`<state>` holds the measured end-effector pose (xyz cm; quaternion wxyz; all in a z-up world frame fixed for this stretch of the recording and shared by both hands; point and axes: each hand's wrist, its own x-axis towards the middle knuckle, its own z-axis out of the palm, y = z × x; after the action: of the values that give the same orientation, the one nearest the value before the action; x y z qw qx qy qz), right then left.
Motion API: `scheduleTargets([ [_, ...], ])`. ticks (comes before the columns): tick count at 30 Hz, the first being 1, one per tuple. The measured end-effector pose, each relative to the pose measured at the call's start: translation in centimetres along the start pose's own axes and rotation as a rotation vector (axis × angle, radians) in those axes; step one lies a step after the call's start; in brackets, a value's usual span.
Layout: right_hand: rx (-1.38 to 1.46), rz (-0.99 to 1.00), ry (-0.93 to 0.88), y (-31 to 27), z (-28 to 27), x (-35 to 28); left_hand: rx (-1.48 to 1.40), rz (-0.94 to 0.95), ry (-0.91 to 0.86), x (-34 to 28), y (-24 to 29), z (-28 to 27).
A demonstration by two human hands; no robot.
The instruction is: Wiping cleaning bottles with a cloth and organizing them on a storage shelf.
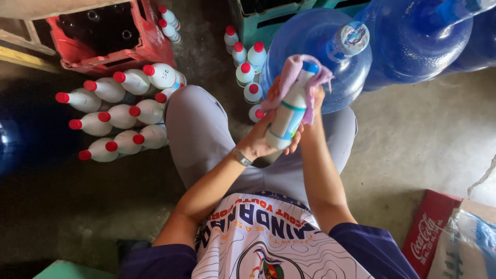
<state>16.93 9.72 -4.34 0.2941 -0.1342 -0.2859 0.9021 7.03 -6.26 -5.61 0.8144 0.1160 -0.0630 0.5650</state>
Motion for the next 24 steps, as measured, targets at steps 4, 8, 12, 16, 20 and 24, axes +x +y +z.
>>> scheduleTargets([
  [4, -0.009, -0.022, -0.048, -0.5, -1.7, 0.7, 0.422, 0.102, 0.672, -1.1, 1.2, -1.9],
  [8, -0.239, -0.222, 0.217, 1.9, -8.4, 2.0, 1.694, 0.546, 0.968, 0.8, 1.1, 4.5],
  [12, -0.064, -0.379, 0.269, 4.3, -6.5, 3.6, 2.145, 0.697, 0.896, 4.0, 2.0, 5.7],
  [16, 0.058, -0.265, 0.391, 4.0, 1.7, 1.9, 1.723, 0.544, 0.848, 3.9, 3.7, 3.4],
  [20, 0.072, -0.321, 0.426, 6.9, 1.0, 1.0, 1.396, 0.659, 1.008, 3.9, 4.3, 0.4],
  [24, -0.097, -0.371, 0.389, 6.8, 4.5, 0.3, 1.445, 0.928, 0.864, 3.4, 5.3, -0.1],
])
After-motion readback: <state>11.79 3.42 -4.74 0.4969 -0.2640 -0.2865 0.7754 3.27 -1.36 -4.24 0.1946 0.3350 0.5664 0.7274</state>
